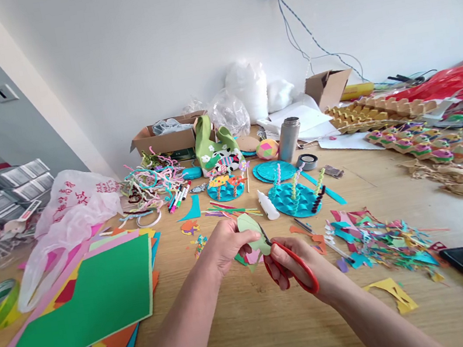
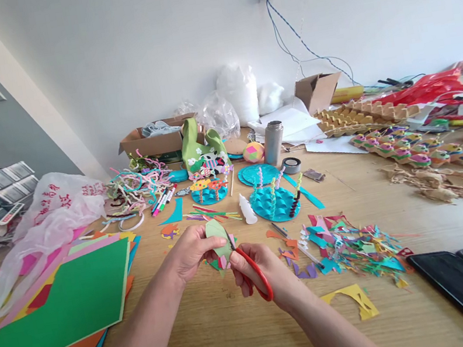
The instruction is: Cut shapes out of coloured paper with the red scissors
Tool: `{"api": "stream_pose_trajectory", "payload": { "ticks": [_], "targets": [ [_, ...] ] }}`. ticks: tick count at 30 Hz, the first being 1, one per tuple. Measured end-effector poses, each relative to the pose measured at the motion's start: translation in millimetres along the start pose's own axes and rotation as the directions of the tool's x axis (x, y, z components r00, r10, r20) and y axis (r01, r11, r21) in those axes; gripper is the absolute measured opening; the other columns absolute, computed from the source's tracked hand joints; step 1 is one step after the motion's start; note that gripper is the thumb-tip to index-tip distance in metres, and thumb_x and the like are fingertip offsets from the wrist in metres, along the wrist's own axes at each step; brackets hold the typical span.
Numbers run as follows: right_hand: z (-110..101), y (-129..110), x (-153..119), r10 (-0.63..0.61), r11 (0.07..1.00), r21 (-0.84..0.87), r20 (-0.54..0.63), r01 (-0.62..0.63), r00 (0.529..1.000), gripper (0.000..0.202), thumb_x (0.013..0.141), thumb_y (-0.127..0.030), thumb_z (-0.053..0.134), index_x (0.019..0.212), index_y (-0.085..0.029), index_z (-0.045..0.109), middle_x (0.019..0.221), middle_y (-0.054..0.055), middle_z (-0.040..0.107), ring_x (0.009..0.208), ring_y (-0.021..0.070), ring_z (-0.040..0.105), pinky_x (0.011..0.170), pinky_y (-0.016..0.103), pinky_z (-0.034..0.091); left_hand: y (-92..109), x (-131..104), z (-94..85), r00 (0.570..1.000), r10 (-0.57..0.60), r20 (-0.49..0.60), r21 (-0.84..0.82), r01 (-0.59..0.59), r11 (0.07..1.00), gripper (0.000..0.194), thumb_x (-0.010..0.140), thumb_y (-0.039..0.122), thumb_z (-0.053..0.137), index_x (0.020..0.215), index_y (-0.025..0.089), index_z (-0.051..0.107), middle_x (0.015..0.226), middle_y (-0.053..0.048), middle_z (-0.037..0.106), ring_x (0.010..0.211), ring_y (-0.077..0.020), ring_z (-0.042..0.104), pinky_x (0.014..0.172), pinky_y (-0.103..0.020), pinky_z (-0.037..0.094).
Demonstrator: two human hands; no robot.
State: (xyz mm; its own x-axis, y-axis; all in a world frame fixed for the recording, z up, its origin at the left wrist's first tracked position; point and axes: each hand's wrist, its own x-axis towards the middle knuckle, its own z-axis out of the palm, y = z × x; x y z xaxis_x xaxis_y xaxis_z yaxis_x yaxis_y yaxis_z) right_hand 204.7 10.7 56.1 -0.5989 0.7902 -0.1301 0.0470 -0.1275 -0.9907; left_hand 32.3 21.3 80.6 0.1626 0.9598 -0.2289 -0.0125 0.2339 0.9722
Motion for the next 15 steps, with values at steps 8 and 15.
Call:
{"api": "stream_pose_trajectory", "payload": {
  "ticks": [8,15],
  "targets": [
    [1.5,-3.6,0.5,0.024,0.999,-0.047,-0.042,-0.026,0.999,0.059,0.072,-0.075,0.056,0.069,-0.016,0.050,0.055,0.000,0.057,0.042,0.0095,0.051,0.042,0.022,0.029,-2.7,1.5,-0.3,1.000,0.003,0.006,-0.015,-0.003,1.000,0.029,0.060,0.033,0.068,0.075,0.009,0.068,0.056,-0.001,0.058,0.045,-0.0080,0.047,0.043,-0.021,0.030],
    [2.2,-0.9,1.5,-0.007,1.000,-0.026,-0.053,0.006,0.999,0.057,0.074,-0.073,0.057,0.069,-0.017,0.050,0.055,-0.001,0.056,0.042,0.0090,0.050,0.042,0.022,0.029,-2.3,1.0,1.0,1.000,-0.007,0.009,-0.065,0.008,0.998,0.029,0.059,0.035,0.071,0.072,0.010,0.064,0.055,0.000,0.057,0.044,-0.0081,0.048,0.043,-0.020,0.031]
  ]
}}
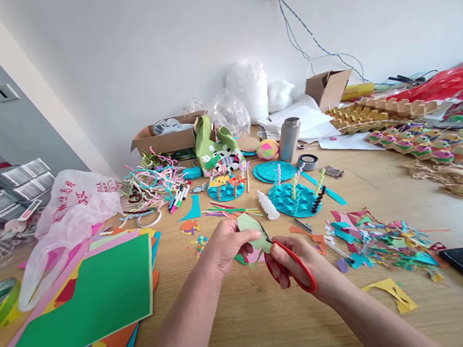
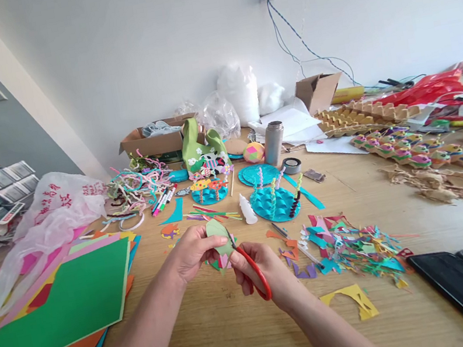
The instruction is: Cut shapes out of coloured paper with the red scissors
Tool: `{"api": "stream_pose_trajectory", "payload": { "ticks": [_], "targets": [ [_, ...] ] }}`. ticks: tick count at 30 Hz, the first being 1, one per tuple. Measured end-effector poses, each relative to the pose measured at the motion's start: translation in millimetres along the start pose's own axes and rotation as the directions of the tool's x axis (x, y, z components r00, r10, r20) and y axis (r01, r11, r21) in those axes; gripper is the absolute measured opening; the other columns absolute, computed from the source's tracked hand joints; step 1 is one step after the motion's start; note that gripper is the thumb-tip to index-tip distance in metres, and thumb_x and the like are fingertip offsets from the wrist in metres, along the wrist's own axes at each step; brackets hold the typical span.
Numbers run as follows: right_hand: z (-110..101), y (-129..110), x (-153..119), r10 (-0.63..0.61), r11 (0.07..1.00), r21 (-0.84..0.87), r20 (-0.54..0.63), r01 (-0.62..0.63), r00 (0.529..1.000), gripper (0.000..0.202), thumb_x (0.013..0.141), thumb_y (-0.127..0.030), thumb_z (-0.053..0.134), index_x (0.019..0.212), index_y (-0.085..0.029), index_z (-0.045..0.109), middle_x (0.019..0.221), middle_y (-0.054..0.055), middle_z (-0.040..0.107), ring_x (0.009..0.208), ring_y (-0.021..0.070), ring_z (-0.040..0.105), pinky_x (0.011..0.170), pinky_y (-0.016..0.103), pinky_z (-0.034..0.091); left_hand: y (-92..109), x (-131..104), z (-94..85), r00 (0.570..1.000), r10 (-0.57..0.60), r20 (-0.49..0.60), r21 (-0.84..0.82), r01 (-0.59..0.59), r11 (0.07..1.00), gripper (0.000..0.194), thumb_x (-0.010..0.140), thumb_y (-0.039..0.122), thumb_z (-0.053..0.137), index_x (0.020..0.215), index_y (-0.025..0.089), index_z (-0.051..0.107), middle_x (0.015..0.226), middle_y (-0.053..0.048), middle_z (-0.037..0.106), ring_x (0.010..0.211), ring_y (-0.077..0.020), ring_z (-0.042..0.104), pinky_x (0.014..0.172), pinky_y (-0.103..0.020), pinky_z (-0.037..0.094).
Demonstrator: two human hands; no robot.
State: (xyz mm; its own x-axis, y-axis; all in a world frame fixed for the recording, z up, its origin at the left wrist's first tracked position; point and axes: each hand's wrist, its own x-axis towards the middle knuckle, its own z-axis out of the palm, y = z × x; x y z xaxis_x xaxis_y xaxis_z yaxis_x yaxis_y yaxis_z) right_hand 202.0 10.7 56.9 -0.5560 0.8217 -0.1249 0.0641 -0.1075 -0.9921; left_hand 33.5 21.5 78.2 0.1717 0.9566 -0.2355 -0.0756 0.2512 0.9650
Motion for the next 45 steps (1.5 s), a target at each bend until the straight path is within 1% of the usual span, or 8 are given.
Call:
{"api": "stream_pose_trajectory", "payload": {
  "ticks": [7,10,16,21,26,33,38,45],
  "targets": [
    [0.8,0.8,0.0,0.000,1.000,0.004,-0.004,0.000,1.000,0.055,0.075,-0.070,0.058,0.067,-0.017,0.050,0.055,-0.001,0.056,0.042,0.0088,0.049,0.041,0.022,0.030,1.7,-2.4,0.7,1.000,-0.002,-0.006,0.004,0.002,1.000,0.028,0.061,0.036,0.071,0.072,0.012,0.061,0.058,-0.001,0.060,0.046,-0.0096,0.053,0.044,-0.020,0.031],
    [0.3,1.8,0.1,-0.001,1.000,-0.001,0.003,0.001,1.000,0.053,0.075,-0.069,0.059,0.067,-0.017,0.050,0.055,-0.001,0.056,0.042,0.0089,0.049,0.042,0.022,0.031,1.8,-1.9,0.6,1.000,0.003,-0.014,-0.008,-0.003,1.000,0.028,0.060,0.035,0.072,0.071,0.012,0.061,0.058,-0.001,0.060,0.046,-0.0094,0.053,0.044,-0.021,0.033],
    [0.0,1.8,1.4,-0.015,1.000,-0.013,-0.002,0.015,1.000,0.055,0.077,-0.071,0.054,0.066,-0.017,0.050,0.056,-0.001,0.056,0.043,0.0095,0.051,0.042,0.023,0.033,0.6,-1.2,1.7,1.000,0.009,-0.016,-0.043,-0.010,0.999,0.029,0.057,0.034,0.075,0.068,0.012,0.059,0.059,-0.001,0.058,0.048,-0.0092,0.051,0.048,-0.022,0.038],
    [0.5,-0.9,0.7,-0.020,1.000,-0.006,-0.017,0.020,1.000,0.056,0.076,-0.072,0.055,0.067,-0.017,0.050,0.058,-0.001,0.056,0.044,0.0098,0.052,0.044,0.023,0.034,-0.8,-0.9,2.2,1.000,0.018,0.005,-0.049,-0.018,0.999,0.028,0.059,0.034,0.074,0.067,0.012,0.059,0.058,-0.001,0.058,0.046,-0.0099,0.051,0.047,-0.023,0.038],
    [-0.6,-0.3,0.4,-0.020,1.000,-0.007,-0.021,0.019,1.000,0.055,0.077,-0.071,0.055,0.067,-0.017,0.050,0.057,-0.001,0.056,0.044,0.0100,0.052,0.044,0.023,0.033,-2.4,0.5,2.0,1.000,0.013,0.004,-0.070,-0.013,0.997,0.029,0.058,0.034,0.075,0.068,0.012,0.059,0.058,0.000,0.058,0.048,-0.0096,0.051,0.048,-0.023,0.038],
    [-1.3,0.2,1.5,-0.015,1.000,-0.028,-0.016,0.014,1.000,0.054,0.076,-0.069,0.057,0.067,-0.017,0.051,0.057,-0.001,0.057,0.043,0.0094,0.052,0.042,0.022,0.033,-1.5,-0.9,2.9,1.000,0.009,-0.009,-0.031,-0.010,0.999,0.031,0.059,0.037,0.075,0.068,0.012,0.060,0.059,-0.001,0.058,0.048,-0.0102,0.052,0.048,-0.023,0.037],
    [-1.6,-0.1,1.7,-0.015,0.998,-0.056,-0.020,0.013,1.000,0.055,0.076,-0.071,0.055,0.066,-0.017,0.051,0.056,0.000,0.057,0.042,0.0094,0.051,0.041,0.022,0.033,-0.9,-1.1,2.7,1.000,0.022,-0.007,-0.026,-0.022,0.999,0.030,0.058,0.036,0.075,0.069,0.012,0.060,0.060,-0.001,0.058,0.050,-0.0105,0.052,0.050,-0.024,0.039],
    [-0.3,-1.6,-0.1,-0.008,0.998,-0.069,-0.050,0.005,0.999,0.053,0.072,-0.068,0.061,0.063,-0.018,0.049,0.051,-0.002,0.055,0.039,0.0095,0.050,0.039,0.021,0.032,-3.5,0.5,1.2,1.000,0.011,-0.011,-0.037,-0.011,0.999,0.028,0.059,0.035,0.074,0.070,0.013,0.060,0.062,0.000,0.057,0.052,-0.0098,0.051,0.051,-0.023,0.039]
  ]
}}
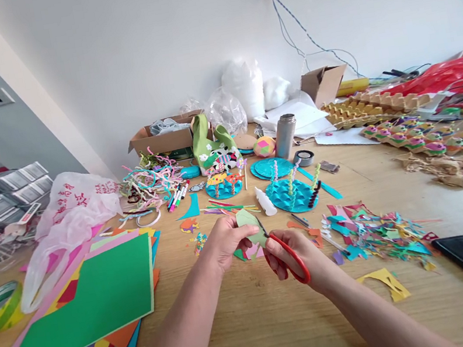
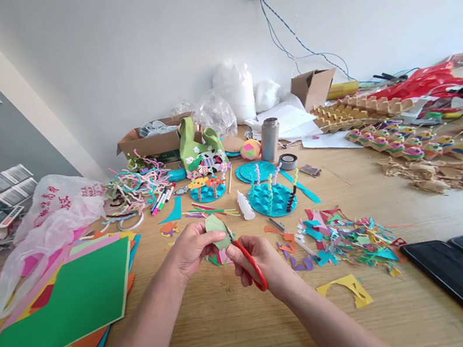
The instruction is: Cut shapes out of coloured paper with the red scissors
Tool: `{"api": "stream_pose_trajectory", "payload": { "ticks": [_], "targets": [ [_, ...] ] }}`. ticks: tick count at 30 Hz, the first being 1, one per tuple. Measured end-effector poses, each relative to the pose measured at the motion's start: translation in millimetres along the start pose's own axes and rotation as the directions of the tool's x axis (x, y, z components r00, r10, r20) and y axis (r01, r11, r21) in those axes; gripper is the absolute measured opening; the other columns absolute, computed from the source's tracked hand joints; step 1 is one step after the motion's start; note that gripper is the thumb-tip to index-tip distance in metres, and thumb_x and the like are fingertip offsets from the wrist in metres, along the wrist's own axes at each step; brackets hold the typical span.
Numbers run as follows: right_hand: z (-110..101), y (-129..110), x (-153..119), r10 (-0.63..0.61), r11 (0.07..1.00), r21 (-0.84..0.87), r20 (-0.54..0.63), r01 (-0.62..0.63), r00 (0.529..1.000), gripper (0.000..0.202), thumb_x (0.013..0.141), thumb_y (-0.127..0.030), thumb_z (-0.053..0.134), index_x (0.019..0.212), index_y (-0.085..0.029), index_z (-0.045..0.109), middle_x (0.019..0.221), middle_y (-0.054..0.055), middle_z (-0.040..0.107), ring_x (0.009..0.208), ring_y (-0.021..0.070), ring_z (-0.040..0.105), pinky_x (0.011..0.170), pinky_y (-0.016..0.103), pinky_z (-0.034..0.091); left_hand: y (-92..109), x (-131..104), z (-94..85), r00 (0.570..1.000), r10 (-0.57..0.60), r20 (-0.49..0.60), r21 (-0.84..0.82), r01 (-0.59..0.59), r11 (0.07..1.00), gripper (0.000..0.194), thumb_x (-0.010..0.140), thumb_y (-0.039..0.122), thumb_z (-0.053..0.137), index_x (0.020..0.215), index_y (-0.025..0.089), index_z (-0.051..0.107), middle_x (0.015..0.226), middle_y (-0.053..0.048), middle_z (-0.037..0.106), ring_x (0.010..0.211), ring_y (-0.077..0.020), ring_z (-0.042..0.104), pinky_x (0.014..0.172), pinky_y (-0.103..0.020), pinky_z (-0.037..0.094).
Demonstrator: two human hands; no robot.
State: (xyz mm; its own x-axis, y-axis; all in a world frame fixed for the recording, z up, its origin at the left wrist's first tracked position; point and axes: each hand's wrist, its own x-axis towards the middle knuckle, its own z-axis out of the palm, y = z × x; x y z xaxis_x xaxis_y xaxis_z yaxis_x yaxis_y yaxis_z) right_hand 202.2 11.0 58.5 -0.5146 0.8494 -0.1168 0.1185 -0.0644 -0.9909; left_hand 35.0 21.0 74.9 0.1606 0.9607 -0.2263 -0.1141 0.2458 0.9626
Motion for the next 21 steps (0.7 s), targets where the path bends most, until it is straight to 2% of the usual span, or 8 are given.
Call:
{"api": "stream_pose_trajectory", "payload": {
  "ticks": [7,11,21],
  "targets": [
    [-0.5,2.3,1.2,0.009,1.000,0.011,-0.002,-0.009,1.000,0.051,0.074,-0.067,0.059,0.064,-0.018,0.049,0.053,-0.002,0.056,0.039,0.0092,0.050,0.038,0.021,0.031,-0.8,0.0,0.3,1.000,0.007,-0.015,-0.010,-0.007,1.000,0.027,0.060,0.034,0.074,0.070,0.013,0.060,0.061,0.000,0.058,0.050,-0.0088,0.050,0.049,-0.022,0.039],
    [-0.2,0.7,0.6,0.025,1.000,0.015,-0.003,-0.025,1.000,0.049,0.072,-0.065,0.063,0.064,-0.019,0.048,0.052,-0.002,0.055,0.039,0.0097,0.050,0.039,0.021,0.031,0.0,-0.6,0.8,1.000,0.018,-0.024,-0.005,-0.018,1.000,0.028,0.060,0.035,0.074,0.071,0.013,0.061,0.064,-0.001,0.060,0.051,-0.0099,0.052,0.049,-0.022,0.039],
    [1.3,-3.7,-1.0,0.017,1.000,0.023,0.018,-0.017,1.000,0.054,0.071,-0.069,0.061,0.066,-0.017,0.049,0.055,0.000,0.056,0.042,0.0099,0.051,0.041,0.021,0.030,4.1,-3.1,1.2,0.999,0.029,-0.021,0.035,-0.028,0.999,0.027,0.060,0.034,0.072,0.071,0.012,0.063,0.062,-0.002,0.060,0.051,-0.0096,0.051,0.049,-0.022,0.038]
  ]
}}
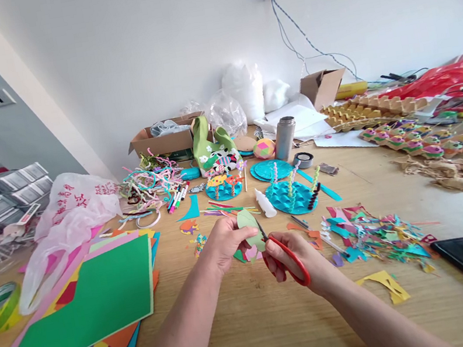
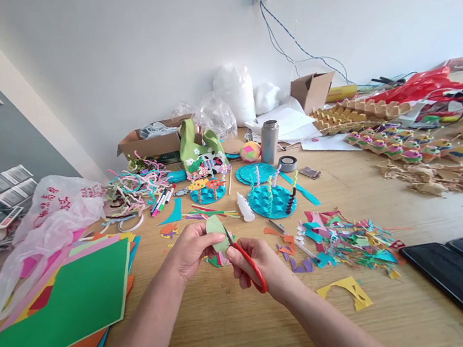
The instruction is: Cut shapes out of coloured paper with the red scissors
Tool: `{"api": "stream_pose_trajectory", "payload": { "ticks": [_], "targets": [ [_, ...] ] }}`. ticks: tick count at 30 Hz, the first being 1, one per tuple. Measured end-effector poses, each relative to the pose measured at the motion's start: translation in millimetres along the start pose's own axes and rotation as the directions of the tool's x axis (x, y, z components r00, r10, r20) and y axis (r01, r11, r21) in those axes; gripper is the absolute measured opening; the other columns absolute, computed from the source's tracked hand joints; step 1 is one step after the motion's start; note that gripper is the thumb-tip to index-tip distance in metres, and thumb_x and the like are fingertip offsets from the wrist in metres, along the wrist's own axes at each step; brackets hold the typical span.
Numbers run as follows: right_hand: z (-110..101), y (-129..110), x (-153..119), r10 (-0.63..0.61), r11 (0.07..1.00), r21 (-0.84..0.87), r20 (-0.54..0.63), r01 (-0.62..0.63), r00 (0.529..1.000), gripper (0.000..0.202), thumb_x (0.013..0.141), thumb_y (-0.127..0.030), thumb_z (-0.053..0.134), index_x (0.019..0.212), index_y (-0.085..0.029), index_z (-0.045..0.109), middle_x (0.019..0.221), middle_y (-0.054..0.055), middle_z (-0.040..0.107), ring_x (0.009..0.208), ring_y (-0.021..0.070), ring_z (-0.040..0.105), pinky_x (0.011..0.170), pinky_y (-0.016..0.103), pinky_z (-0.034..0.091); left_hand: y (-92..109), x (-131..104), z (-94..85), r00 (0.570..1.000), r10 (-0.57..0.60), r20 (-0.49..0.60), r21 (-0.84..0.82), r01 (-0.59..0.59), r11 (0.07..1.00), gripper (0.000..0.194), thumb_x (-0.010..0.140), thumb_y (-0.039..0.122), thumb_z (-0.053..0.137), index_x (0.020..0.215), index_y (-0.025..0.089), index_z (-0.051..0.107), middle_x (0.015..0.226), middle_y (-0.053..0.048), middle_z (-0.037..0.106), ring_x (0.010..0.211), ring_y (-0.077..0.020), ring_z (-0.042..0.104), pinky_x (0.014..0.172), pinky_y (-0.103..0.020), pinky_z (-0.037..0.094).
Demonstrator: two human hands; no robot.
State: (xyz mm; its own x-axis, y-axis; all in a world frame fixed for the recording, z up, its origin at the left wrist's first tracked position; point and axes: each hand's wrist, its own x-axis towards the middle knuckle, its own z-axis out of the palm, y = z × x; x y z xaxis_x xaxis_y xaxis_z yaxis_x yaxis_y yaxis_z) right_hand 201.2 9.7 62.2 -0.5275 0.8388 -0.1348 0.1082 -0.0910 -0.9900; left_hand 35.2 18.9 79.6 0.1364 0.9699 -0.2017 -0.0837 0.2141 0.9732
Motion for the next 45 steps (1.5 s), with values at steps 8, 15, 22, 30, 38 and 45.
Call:
{"api": "stream_pose_trajectory", "payload": {
  "ticks": [8,15,22,30,38,45],
  "targets": [
    [-0.6,-2.2,0.2,0.002,1.000,-0.025,0.031,-0.001,1.000,0.058,0.072,-0.074,0.055,0.068,-0.017,0.049,0.056,0.000,0.056,0.043,0.0100,0.051,0.043,0.023,0.031,1.5,0.1,-1.9,1.000,-0.025,0.012,0.027,0.025,0.999,0.029,0.057,0.034,0.071,0.073,0.011,0.063,0.065,-0.004,0.062,0.053,-0.0119,0.053,0.050,-0.024,0.040],
    [-0.3,-2.2,0.0,0.003,1.000,-0.024,0.041,-0.002,0.999,0.057,0.071,-0.073,0.057,0.070,-0.017,0.049,0.056,0.001,0.057,0.045,0.0106,0.052,0.043,0.023,0.032,2.2,0.1,-2.5,0.999,-0.032,0.006,0.047,0.032,0.998,0.030,0.056,0.034,0.070,0.075,0.010,0.064,0.068,-0.005,0.063,0.055,-0.0133,0.055,0.051,-0.025,0.042],
    [-0.7,2.6,1.6,0.016,1.000,-0.026,0.029,-0.015,0.999,0.057,0.070,-0.074,0.059,0.069,-0.017,0.049,0.056,0.000,0.057,0.043,0.0099,0.051,0.042,0.022,0.031,-0.3,2.0,-4.5,0.999,-0.031,0.020,0.044,0.030,0.999,0.032,0.057,0.033,0.070,0.079,0.009,0.067,0.067,-0.005,0.064,0.054,-0.0124,0.054,0.049,-0.024,0.040],
    [-0.6,4.9,2.9,0.017,0.999,-0.029,0.000,-0.017,1.000,0.056,0.070,-0.072,0.060,0.067,-0.018,0.047,0.052,-0.002,0.054,0.040,0.0090,0.049,0.040,0.022,0.030,0.3,1.6,-4.1,0.999,-0.043,0.020,0.028,0.042,0.999,0.034,0.057,0.033,0.071,0.081,0.009,0.067,0.071,-0.007,0.065,0.057,-0.0137,0.056,0.052,-0.024,0.042],
    [-0.5,3.8,2.3,0.029,1.000,-0.010,-0.021,-0.029,0.999,0.052,0.069,-0.067,0.065,0.066,-0.018,0.047,0.049,-0.003,0.054,0.038,0.0083,0.048,0.038,0.020,0.029,-1.7,2.6,-4.7,0.999,-0.031,0.025,0.033,0.030,0.999,0.031,0.060,0.034,0.070,0.078,0.009,0.066,0.068,-0.006,0.064,0.054,-0.0113,0.054,0.048,-0.022,0.038],
    [0.5,1.8,2.3,0.038,0.999,0.003,-0.025,-0.038,0.999,0.051,0.068,-0.066,0.066,0.066,-0.018,0.047,0.051,-0.002,0.055,0.039,0.0085,0.049,0.039,0.020,0.029,1.1,0.3,-3.3,1.000,-0.002,0.006,0.007,0.002,1.000,0.027,0.061,0.035,0.071,0.073,0.013,0.062,0.069,-0.005,0.065,0.058,-0.0141,0.059,0.051,-0.024,0.042]
  ]
}}
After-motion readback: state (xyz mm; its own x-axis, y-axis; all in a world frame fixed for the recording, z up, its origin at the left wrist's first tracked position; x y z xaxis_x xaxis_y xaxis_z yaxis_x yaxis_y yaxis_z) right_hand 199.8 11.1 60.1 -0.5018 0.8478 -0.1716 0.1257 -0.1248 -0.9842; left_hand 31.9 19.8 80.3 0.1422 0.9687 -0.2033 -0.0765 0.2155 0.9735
